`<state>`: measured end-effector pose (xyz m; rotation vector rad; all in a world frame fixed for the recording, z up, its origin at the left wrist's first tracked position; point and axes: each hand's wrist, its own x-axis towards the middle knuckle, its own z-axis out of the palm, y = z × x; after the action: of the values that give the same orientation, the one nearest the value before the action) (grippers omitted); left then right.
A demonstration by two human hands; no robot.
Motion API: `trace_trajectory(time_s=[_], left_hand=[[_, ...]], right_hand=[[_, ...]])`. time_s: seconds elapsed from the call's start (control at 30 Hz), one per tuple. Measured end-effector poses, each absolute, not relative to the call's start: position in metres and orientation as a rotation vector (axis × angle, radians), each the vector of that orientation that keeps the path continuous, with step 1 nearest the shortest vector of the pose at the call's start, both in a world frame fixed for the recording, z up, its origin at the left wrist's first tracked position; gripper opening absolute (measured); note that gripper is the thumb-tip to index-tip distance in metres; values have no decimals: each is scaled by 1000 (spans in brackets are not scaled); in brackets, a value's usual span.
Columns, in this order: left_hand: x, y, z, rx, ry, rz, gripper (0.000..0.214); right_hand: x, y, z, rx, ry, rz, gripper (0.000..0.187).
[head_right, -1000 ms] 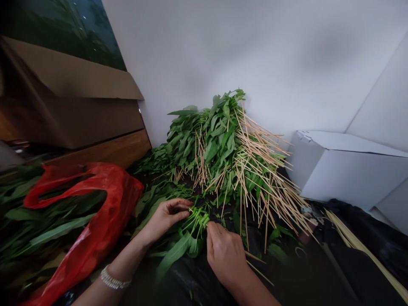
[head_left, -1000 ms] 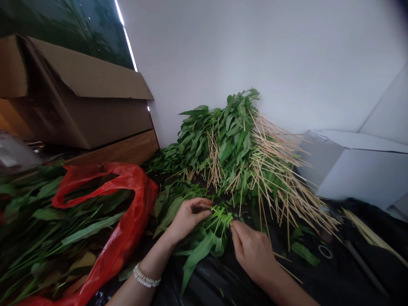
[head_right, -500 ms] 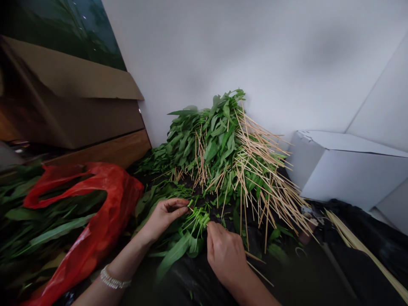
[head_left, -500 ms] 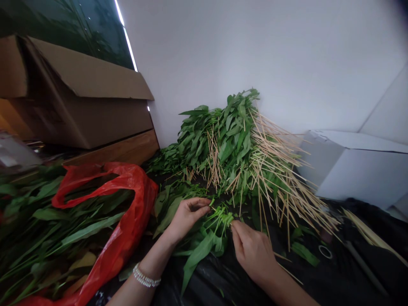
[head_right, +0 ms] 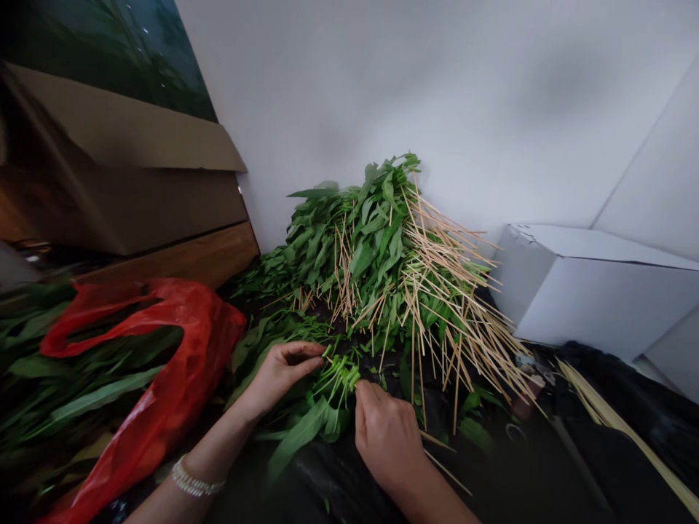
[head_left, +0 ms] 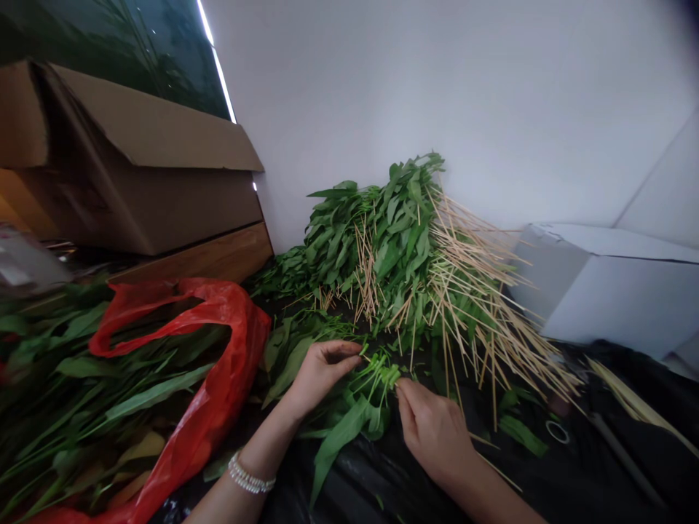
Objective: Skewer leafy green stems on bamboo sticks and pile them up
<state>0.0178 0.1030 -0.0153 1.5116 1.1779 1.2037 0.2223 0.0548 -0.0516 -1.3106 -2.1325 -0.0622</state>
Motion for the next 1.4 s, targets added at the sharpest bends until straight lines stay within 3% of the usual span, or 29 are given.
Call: trace_trajectory(time_s=[0.3, 1.4], left_hand=[[22, 99, -16, 1767, 1285, 1160, 19], [17, 102, -13, 1816, 1142, 1078, 19]], right_hand=[[223, 55, -53, -1366, -2168, -17, 24], [223, 55, -49, -1284, -2198, 11, 26]])
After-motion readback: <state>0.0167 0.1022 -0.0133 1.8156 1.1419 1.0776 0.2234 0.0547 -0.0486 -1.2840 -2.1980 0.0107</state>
